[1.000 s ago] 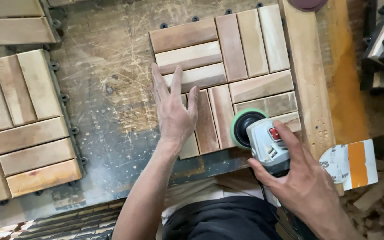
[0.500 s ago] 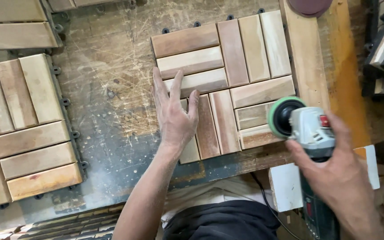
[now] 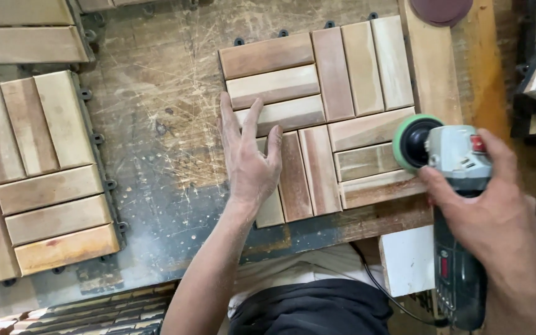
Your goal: Sanding the surface of interlocking wooden deck tiles using a power orbital sander to achieve a smooth finish.
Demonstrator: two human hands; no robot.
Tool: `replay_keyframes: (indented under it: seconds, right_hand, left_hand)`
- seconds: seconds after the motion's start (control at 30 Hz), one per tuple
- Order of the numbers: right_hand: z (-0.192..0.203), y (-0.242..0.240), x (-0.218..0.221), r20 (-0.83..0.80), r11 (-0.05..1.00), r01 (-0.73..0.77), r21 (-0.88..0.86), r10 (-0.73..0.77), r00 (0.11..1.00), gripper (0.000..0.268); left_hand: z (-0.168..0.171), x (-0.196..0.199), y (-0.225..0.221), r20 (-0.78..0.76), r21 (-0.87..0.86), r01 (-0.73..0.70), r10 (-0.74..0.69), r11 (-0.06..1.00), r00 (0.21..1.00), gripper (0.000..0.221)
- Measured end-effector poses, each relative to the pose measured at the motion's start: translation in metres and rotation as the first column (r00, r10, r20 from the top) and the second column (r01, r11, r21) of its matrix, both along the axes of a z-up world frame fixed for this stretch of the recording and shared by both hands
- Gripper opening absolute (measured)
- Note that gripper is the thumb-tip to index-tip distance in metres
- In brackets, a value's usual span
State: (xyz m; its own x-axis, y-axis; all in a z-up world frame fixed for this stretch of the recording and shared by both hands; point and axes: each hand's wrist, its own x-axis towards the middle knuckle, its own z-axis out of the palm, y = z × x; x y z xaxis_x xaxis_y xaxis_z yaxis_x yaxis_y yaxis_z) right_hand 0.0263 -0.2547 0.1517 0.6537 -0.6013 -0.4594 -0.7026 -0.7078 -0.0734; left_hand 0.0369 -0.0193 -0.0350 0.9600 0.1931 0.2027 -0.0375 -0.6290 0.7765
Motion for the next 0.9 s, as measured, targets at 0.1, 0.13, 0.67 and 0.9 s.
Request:
replay_keyframes:
  seconds: [0.1,0.13,0.67,0.9]
  right_hand:
    - [-0.003,-0.003,0.0,0.058,0.998,0.009,-0.057,-0.006,0.998,0.086]
    - [0.002,0.007,0.002,0.06,0.998,0.009,-0.055,-0.005,0.998,0.086]
    - [0.006,0.023,-0.001,-0.095,0.995,-0.063,0.08,0.07,0.993,0.092]
    - [-0.003,0.0,0.004,0.045,0.999,-0.024,-0.031,0.026,0.999,0.086]
  left_hand:
    - [0.004,0.0,-0.001,-0.004,0.005,-0.007,0.008,1.0,1.0,0.048]
    - [0.003,0.001,-0.001,-0.002,0.006,-0.008,0.008,1.0,1.0,0.048]
    - [0.002,0.0,0.002,-0.006,-0.069,-0.001,0.0,0.998,1.0,0.046]
    - [-0.001,-0.001,0.001,0.002,-0.052,-0.006,0.007,0.999,1.0,0.047]
